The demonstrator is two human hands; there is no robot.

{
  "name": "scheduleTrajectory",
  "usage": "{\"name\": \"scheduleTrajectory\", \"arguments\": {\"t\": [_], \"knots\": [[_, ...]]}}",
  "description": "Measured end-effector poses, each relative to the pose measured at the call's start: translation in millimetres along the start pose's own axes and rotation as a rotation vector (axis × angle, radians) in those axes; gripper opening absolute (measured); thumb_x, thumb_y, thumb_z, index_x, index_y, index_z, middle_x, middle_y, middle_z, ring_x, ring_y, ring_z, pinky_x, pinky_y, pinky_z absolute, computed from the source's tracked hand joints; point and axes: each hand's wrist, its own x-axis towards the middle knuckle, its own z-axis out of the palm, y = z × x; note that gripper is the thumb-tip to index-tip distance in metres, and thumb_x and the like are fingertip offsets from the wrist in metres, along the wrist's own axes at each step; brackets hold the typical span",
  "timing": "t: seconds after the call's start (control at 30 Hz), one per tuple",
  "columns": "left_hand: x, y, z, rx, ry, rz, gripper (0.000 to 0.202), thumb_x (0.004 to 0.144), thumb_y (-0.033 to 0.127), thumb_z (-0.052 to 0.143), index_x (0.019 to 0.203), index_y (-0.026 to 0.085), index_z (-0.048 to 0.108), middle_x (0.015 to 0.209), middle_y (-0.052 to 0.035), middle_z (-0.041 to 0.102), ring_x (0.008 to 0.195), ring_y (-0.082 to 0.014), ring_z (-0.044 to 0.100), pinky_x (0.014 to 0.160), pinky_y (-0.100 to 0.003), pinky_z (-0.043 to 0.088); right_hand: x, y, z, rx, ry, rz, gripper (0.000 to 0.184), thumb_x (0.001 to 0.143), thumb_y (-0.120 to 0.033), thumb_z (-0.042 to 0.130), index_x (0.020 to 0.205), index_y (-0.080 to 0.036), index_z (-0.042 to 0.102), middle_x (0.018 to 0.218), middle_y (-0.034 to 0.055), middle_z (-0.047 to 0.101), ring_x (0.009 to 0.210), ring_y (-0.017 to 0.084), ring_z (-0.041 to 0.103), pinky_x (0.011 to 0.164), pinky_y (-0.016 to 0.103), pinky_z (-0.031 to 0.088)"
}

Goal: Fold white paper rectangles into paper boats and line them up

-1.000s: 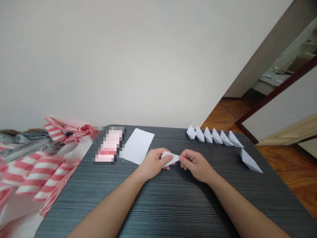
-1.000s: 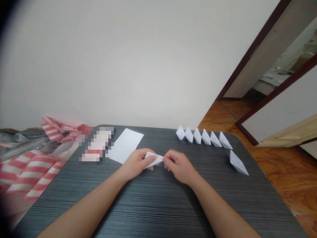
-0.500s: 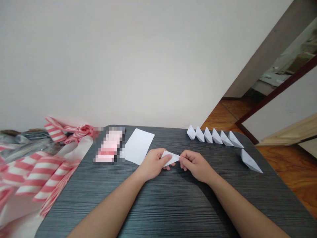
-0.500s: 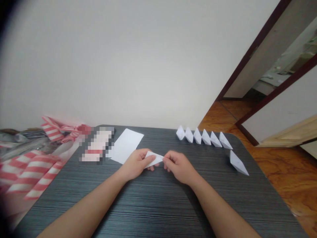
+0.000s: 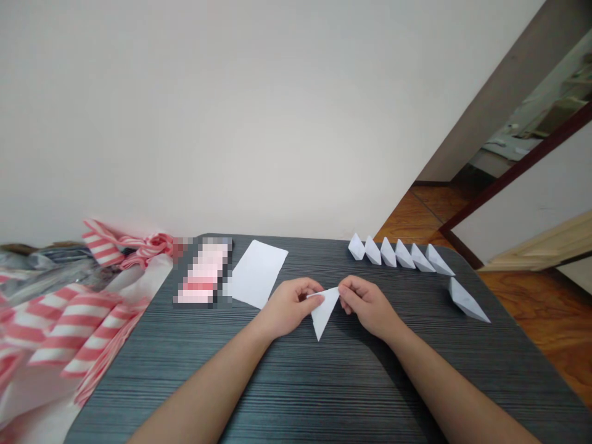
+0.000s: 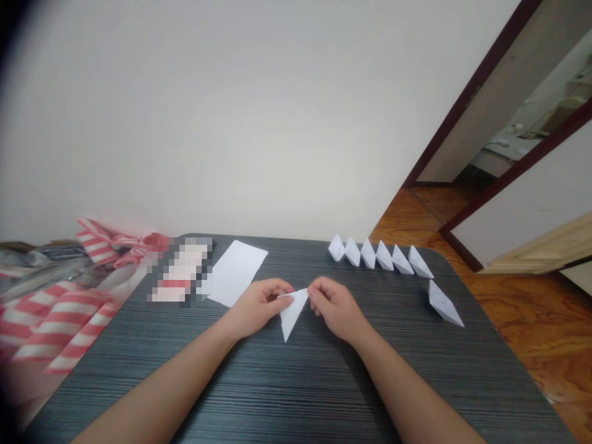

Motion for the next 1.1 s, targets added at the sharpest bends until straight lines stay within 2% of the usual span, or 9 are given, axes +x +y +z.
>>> {"name": "scheduleTrajectory", "arguments": {"t": [0.1,0.23,0.4,0.5,0.63,0.83,0.93,1.1], "knots": [[-0.7,2.0,0.6,0.022,-0.013,0.003,0.022,0.081,0.033,0.052,0.086,0.015,0.063,0.074,-0.0019,0.061,0.065,-0.0122,0.051,0.057,-0.022,0.038,0.1,0.6,0.9,0.02,0.012,-0.012,0.023,0.088,-0.032,0.047,0.071,-0.018,0.051,0.056,-0.0029,0.051,0.051,0.01,0.048,0.055,0.022,0.04],[0.5,3.9,-1.1,-0.04,-0.006,-0.002,0.021,0.083,0.033,0.05,0.084,0.015,0.06,0.066,0.0014,0.054,0.055,-0.0086,0.045,0.051,-0.02,0.035,-2.5,0.4,2.5,0.081,-0.078,0.006,0.027,0.091,-0.034,0.04,0.077,-0.016,0.055,0.056,-0.001,0.056,0.045,0.008,0.045,0.046,0.021,0.036],[2.4,2.8,-0.5,-0.133,-0.013,-0.009,0.019,0.084,0.033,0.05,0.088,0.015,0.054,0.066,0.0026,0.052,0.053,-0.0071,0.045,0.05,-0.019,0.036,-4.4,0.1,5.8,0.075,-0.185,-0.006,0.015,0.088,-0.028,0.049,0.092,-0.017,0.058,0.063,0.0004,0.062,0.045,0.008,0.046,0.045,0.02,0.037],[2.3,2.3,1.9,-0.111,-0.009,0.012,0.018,0.084,0.033,0.049,0.087,0.016,0.053,0.067,0.0021,0.054,0.054,-0.0079,0.048,0.051,-0.02,0.038,-4.0,0.6,6.4,0.096,-0.19,-0.01,0.014,0.087,-0.028,0.049,0.091,-0.017,0.057,0.064,0.0007,0.063,0.046,0.008,0.047,0.045,0.02,0.037],[1.2,4.0,3.7,0.026,0.007,0.045,0.019,0.083,0.033,0.049,0.084,0.016,0.059,0.071,-0.0005,0.058,0.058,-0.0098,0.05,0.054,-0.021,0.04,-4.3,-0.5,5.9,0.15,-0.203,0.007,0.012,0.086,-0.028,0.052,0.091,-0.017,0.054,0.064,-0.0002,0.062,0.048,0.009,0.05,0.045,0.02,0.039],[-2.4,10.0,1.6,0.118,-0.021,0.077,0.024,0.085,0.032,0.046,0.09,0.016,0.064,0.078,-0.0037,0.063,0.063,-0.0122,0.054,0.058,-0.023,0.041,-4.4,-4.6,6.6,0.164,-0.203,0.021,0.011,0.085,-0.028,0.053,0.089,-0.017,0.053,0.066,-0.0001,0.061,0.051,0.009,0.052,0.046,0.02,0.041],[-4.0,12.1,1.0,0.1,-0.06,0.084,0.022,0.081,0.031,0.054,0.096,0.016,0.062,0.077,-0.0033,0.064,0.063,-0.0125,0.055,0.056,-0.023,0.041,-3.5,-4.6,7.6,0.184,-0.208,0.026,0.013,0.083,-0.029,0.055,0.088,-0.017,0.052,0.065,-0.0004,0.06,0.053,0.009,0.053,0.046,0.02,0.042],[-5.2,13.9,3.1,0.086,-0.083,0.104,0.036,0.072,0.03,0.065,0.105,0.018,0.058,0.076,-0.0018,0.063,0.061,-0.012,0.056,0.053,-0.021,0.041,-2.5,-4.8,9.5,0.181,-0.193,0.019,0.014,0.081,-0.03,0.058,0.083,-0.017,0.052,0.064,-0.0017,0.057,0.051,0.008,0.05,0.046,0.019,0.041]]}}
